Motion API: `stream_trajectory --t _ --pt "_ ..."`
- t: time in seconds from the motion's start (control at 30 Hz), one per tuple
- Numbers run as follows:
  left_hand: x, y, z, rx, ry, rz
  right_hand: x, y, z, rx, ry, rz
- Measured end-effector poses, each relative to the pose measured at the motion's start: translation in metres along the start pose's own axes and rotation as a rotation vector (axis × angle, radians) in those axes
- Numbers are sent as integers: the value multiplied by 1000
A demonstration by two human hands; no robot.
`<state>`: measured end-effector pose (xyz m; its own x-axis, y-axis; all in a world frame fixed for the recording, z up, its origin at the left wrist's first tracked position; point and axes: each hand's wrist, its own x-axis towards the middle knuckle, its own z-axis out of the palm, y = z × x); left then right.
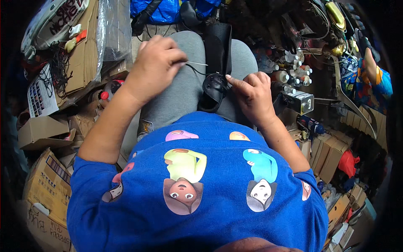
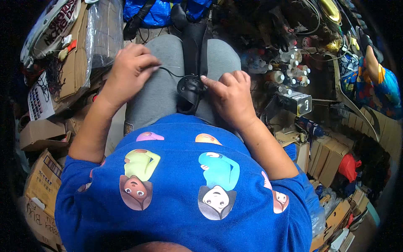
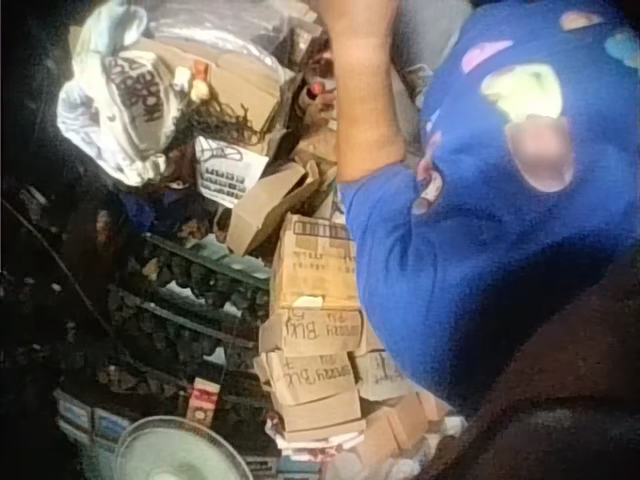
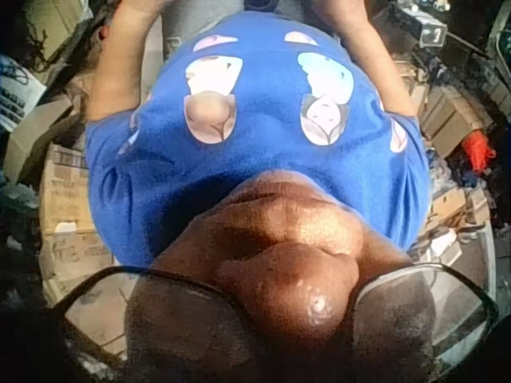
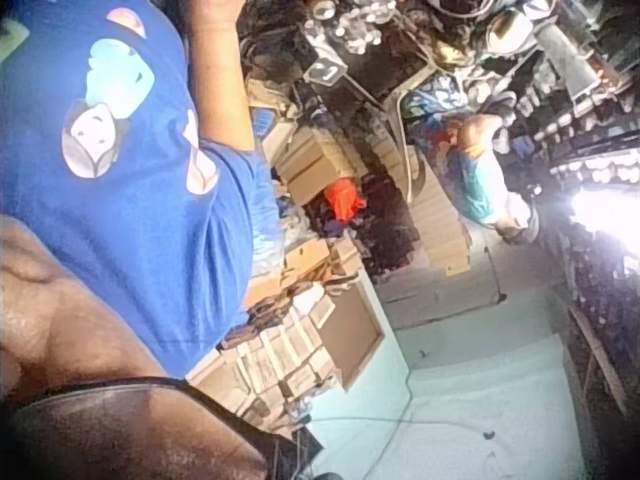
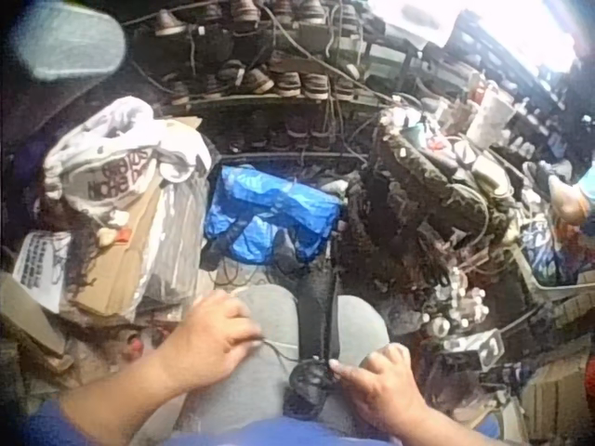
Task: The person is lacing a pair of black leather boots.
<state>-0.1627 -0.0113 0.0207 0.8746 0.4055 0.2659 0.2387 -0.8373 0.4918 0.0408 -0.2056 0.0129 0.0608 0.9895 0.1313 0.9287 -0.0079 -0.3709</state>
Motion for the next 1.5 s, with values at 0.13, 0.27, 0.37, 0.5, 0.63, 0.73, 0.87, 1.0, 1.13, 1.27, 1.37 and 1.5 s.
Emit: stream_trajectory --t 0.13,0.27,0.37,0.5,0.63,0.73,0.87,1.0,1.13,1.27,1.37,1.5 --pt "-16 10 -9 -20 -77 -111 -6 -4 3 -57 -9 -28" --pt "-27 25 -2 -43 -125 -134 -5 -6 3 -45 -11 -45" --pt "-24 31 7 -2 -105 -141 -4 -5 0 -6 -13 -44" --pt "-11 31 21 13 -44 -104 0 7 -10 108 -86 8" --pt "5 19 29 -239 -26 -30 12 29 -23 265 -231 86" --pt "8 13 34 -186 -59 -1 21 43 -24 367 -277 125" --pt "9 14 37 -216 -80 -10 25 46 -24 458 -300 152" --pt "9 11 37 -229 -107 -16 30 45 -25 452 -293 127" --pt "11 12 35 -224 -167 -38 33 44 -27 402 -303 117" --pt "13 11 33 -226 -195 -50 35 45 -27 389 -319 120" --pt "12 10 34 -219 -216 -48 37 44 -27 401 -335 122" --pt "12 7 35 -218 -157 13 38 44 -26 372 -338 109"
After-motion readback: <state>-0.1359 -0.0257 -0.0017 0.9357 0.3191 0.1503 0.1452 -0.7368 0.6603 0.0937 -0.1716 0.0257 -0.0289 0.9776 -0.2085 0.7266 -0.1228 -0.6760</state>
